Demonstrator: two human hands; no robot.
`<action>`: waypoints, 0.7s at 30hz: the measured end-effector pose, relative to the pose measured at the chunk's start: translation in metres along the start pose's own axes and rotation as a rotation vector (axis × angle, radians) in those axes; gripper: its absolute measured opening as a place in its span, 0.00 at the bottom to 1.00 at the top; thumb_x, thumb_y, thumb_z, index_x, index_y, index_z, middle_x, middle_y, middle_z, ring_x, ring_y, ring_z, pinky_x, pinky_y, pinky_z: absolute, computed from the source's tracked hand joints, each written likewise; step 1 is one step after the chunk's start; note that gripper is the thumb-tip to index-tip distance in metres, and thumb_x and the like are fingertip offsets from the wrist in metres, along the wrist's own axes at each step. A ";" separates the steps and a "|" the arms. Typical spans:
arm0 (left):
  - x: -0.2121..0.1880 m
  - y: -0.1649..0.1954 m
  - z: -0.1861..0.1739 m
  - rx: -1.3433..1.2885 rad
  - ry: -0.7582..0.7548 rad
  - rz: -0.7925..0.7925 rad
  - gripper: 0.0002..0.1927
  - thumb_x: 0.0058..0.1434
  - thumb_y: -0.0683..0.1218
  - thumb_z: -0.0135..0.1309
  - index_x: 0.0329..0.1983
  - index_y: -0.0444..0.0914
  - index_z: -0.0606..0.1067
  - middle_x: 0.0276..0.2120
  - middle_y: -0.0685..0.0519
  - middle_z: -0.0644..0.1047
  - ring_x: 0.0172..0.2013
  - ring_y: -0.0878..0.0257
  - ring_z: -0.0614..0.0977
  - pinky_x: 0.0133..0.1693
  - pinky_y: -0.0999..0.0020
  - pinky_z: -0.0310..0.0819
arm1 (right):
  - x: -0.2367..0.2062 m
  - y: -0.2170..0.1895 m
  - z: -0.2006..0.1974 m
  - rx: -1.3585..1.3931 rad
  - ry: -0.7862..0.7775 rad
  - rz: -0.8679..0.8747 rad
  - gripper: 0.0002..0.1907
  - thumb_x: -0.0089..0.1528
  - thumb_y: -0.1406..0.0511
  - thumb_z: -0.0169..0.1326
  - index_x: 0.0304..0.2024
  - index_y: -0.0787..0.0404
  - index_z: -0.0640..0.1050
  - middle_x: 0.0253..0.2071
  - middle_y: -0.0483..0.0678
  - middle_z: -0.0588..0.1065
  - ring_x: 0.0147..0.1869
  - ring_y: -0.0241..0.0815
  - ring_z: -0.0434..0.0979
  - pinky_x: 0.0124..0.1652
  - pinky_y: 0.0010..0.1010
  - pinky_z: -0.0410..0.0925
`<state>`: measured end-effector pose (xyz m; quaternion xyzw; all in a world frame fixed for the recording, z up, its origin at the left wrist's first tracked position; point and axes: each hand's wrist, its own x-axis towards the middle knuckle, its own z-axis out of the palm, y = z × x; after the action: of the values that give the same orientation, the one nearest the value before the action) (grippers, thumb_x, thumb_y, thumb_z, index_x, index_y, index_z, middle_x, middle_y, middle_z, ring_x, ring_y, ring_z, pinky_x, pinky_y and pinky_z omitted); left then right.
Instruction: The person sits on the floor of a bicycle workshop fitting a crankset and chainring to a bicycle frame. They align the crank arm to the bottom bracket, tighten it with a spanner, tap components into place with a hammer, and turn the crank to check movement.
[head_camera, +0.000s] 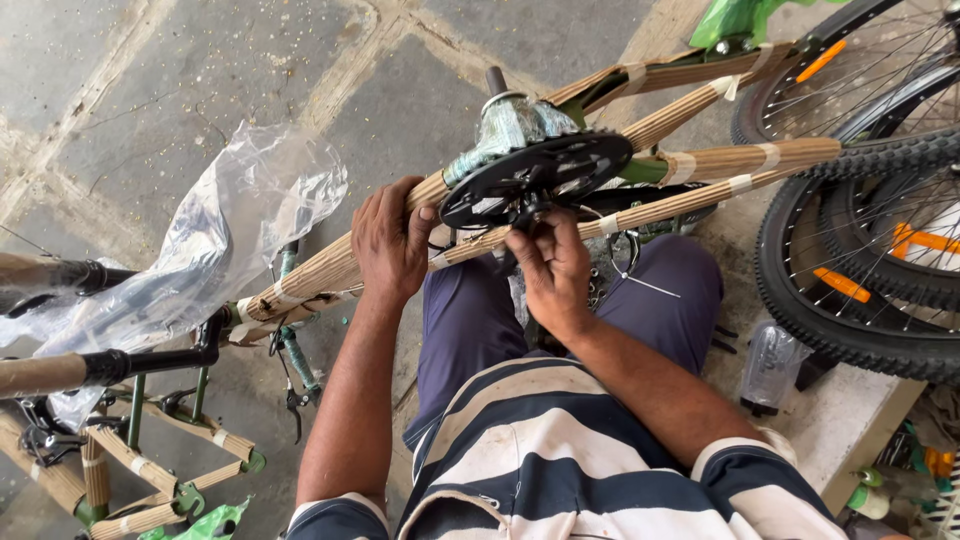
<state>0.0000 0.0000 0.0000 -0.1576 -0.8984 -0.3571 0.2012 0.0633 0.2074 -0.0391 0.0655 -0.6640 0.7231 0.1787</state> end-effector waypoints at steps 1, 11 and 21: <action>0.000 0.000 0.000 0.002 -0.008 -0.003 0.26 0.76 0.64 0.42 0.55 0.39 0.75 0.39 0.49 0.77 0.42 0.52 0.78 0.47 0.56 0.65 | 0.001 -0.004 -0.002 -0.079 0.026 0.016 0.13 0.72 0.67 0.58 0.56 0.65 0.70 0.36 0.43 0.73 0.36 0.30 0.71 0.37 0.23 0.68; -0.001 0.000 0.001 0.010 -0.001 0.017 0.27 0.77 0.65 0.40 0.55 0.40 0.75 0.40 0.49 0.77 0.42 0.53 0.78 0.47 0.56 0.65 | 0.000 -0.027 -0.020 -0.622 0.059 -0.392 0.24 0.72 0.61 0.60 0.65 0.65 0.68 0.57 0.57 0.69 0.55 0.47 0.77 0.48 0.33 0.76; -0.002 0.000 -0.006 0.014 -0.009 -0.006 0.26 0.76 0.64 0.41 0.54 0.39 0.76 0.38 0.49 0.77 0.42 0.52 0.78 0.47 0.56 0.64 | 0.008 0.007 -0.023 -1.140 0.030 -0.745 0.47 0.72 0.48 0.56 0.76 0.72 0.50 0.67 0.63 0.57 0.67 0.60 0.61 0.63 0.52 0.61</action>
<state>0.0031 -0.0049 0.0030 -0.1550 -0.9023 -0.3507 0.1971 0.0572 0.2311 -0.0453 0.1754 -0.8719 0.1511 0.4316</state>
